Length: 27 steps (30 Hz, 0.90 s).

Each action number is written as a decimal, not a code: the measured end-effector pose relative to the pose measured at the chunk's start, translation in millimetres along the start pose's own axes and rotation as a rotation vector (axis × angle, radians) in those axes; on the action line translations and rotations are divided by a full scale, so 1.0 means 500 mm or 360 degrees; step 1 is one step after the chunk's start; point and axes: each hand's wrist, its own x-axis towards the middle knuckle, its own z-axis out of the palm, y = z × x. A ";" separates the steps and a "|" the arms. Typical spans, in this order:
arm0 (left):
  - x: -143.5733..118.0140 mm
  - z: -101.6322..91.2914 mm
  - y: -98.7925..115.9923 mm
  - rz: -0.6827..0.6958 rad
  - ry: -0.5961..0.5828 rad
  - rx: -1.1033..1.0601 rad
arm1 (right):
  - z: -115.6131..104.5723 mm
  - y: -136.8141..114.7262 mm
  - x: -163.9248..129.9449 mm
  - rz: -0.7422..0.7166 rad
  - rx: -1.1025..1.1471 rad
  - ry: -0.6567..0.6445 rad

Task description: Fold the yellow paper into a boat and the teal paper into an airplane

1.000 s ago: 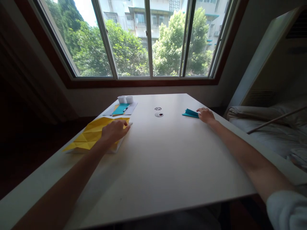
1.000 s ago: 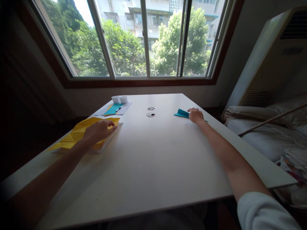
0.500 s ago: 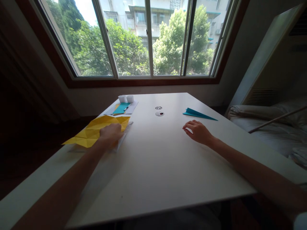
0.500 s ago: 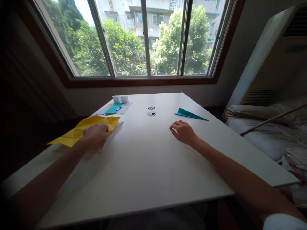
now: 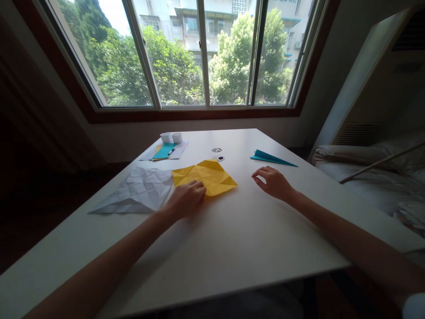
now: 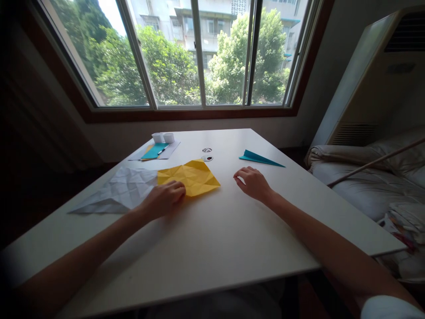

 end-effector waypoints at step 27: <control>-0.003 0.022 0.037 0.0062 -0.0706 -0.0571 | 0.019 -0.038 -0.023 -0.0244 0.0455 -0.1115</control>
